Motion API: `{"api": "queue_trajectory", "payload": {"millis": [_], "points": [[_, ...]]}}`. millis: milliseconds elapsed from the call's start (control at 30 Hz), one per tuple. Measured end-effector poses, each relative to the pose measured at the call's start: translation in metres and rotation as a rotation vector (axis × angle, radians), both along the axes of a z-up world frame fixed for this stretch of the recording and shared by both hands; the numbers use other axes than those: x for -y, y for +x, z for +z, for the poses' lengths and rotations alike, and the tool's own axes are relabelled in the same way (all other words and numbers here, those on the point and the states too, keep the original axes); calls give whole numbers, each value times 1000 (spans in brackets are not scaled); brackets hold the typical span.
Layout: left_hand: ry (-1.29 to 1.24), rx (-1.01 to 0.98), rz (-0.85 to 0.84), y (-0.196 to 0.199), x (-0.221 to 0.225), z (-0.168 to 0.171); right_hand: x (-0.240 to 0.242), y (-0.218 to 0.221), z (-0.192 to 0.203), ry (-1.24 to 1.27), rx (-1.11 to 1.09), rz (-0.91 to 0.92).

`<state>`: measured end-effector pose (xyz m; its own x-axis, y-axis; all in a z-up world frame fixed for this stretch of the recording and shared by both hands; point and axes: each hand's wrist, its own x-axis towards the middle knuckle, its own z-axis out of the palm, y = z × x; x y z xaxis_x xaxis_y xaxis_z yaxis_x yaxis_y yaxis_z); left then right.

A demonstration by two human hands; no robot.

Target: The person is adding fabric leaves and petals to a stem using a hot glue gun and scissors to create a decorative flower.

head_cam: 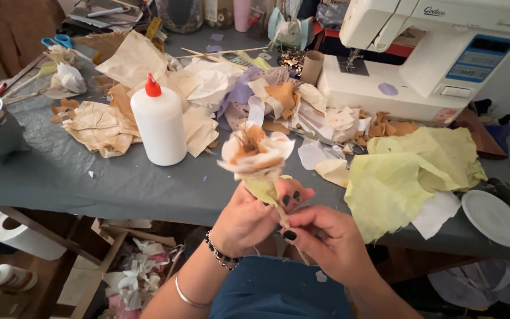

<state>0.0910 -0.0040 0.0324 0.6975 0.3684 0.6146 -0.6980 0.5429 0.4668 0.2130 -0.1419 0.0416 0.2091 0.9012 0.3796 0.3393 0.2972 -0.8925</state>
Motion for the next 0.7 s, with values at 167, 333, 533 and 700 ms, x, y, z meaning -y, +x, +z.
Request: {"api": "queue_trajectory", "payload": {"millis": [167,333,533,700], "points": [[79,-17,103,-4,3,-5,0,-4,2,70,60,-36],[176,-275,698,-21,8,-7,-2,-2,-2,75,218,-180],[257,-375,878,-30,17,3,-8,-6,-6,110,298,-220],[-153,-314,632,-20,20,-6,-12,-12,-11,156,365,-280]]}}
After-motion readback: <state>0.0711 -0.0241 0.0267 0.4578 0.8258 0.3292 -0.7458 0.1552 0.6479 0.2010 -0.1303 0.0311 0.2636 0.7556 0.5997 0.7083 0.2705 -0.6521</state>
